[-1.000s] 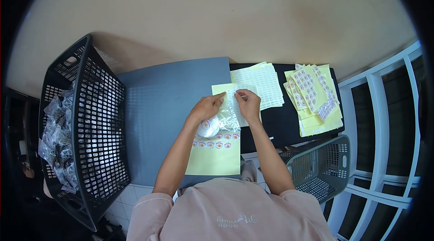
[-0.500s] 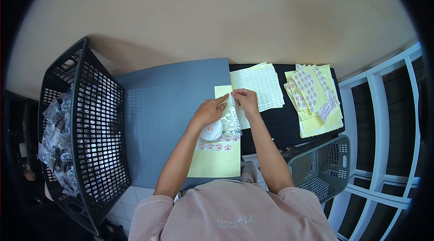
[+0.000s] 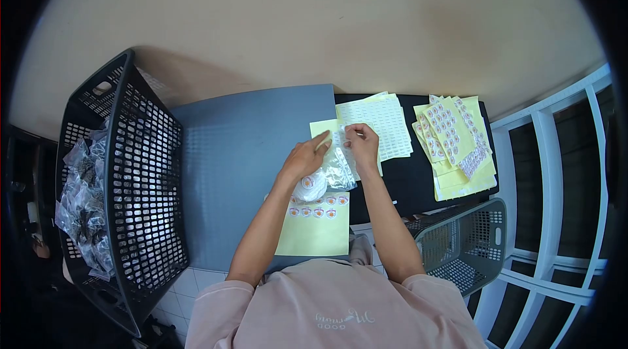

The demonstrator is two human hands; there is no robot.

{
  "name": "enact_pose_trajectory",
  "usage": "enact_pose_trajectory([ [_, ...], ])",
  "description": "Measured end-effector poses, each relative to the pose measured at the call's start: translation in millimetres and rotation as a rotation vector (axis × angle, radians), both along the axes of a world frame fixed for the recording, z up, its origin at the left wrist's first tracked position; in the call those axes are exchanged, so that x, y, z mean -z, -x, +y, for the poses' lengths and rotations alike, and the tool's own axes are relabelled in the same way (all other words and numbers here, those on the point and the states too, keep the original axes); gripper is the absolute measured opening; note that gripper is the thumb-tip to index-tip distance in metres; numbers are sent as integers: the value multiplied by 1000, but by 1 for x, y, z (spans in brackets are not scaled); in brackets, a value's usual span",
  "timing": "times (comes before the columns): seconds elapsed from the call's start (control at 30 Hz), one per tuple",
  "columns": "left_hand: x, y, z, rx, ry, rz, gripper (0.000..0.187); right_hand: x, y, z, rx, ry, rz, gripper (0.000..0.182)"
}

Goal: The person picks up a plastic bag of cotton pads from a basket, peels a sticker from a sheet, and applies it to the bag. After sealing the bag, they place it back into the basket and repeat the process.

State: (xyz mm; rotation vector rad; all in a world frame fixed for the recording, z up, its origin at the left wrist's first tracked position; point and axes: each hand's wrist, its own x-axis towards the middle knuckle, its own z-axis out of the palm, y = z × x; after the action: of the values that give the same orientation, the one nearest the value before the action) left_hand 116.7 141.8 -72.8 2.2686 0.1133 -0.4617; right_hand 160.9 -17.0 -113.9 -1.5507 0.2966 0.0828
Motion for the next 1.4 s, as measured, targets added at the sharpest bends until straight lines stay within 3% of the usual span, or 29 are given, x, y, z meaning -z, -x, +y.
enact_pose_trajectory([
  [0.07,-2,2,5,-200,189,16,47,-4,6,-6,28,-102,-8,16],
  [0.13,-17,9,11,-256,256,-1,46,-42,24,-10,38,-262,41,27],
  [0.17,-19,12,13,-372,325,-100,45,-54,33,-13,-14,-351,23,42],
  [0.2,-21,14,15,-488,391,-200,44,-64,45,-11,-19,-353,27,42],
  [0.27,-25,17,19,-547,445,-238,46,-80,63,-5,-147,-494,-180,51],
  [0.37,-35,27,14,-639,573,-248,48,-90,76,3,-207,-278,-161,56],
  [0.43,-69,38,1,-730,919,-152,42,-106,79,5,-164,-279,-180,55],
  [0.47,-72,42,-1,-726,920,-159,42,-113,77,6,-124,-281,-197,54],
  [0.53,-75,53,-2,-441,922,-295,34,-119,76,2,-127,-288,-231,52],
  [0.73,-80,66,3,-335,951,-228,33,-136,77,-6,-134,-261,-322,48],
  [0.8,-81,67,0,-335,971,-264,33,-142,79,-3,66,112,-506,32],
  [0.83,-81,67,-2,-337,989,-296,34,-145,80,-5,65,110,-509,32],
  [0.9,-87,68,-2,-308,1032,-286,35,-153,83,-10,29,223,-657,14],
  [1.03,-101,72,-8,-235,1108,-226,41,-172,94,6,-234,-50,-517,7],
  [1.4,-106,80,-7,-172,1024,-217,46,-174,90,13,-300,40,-511,9],
])
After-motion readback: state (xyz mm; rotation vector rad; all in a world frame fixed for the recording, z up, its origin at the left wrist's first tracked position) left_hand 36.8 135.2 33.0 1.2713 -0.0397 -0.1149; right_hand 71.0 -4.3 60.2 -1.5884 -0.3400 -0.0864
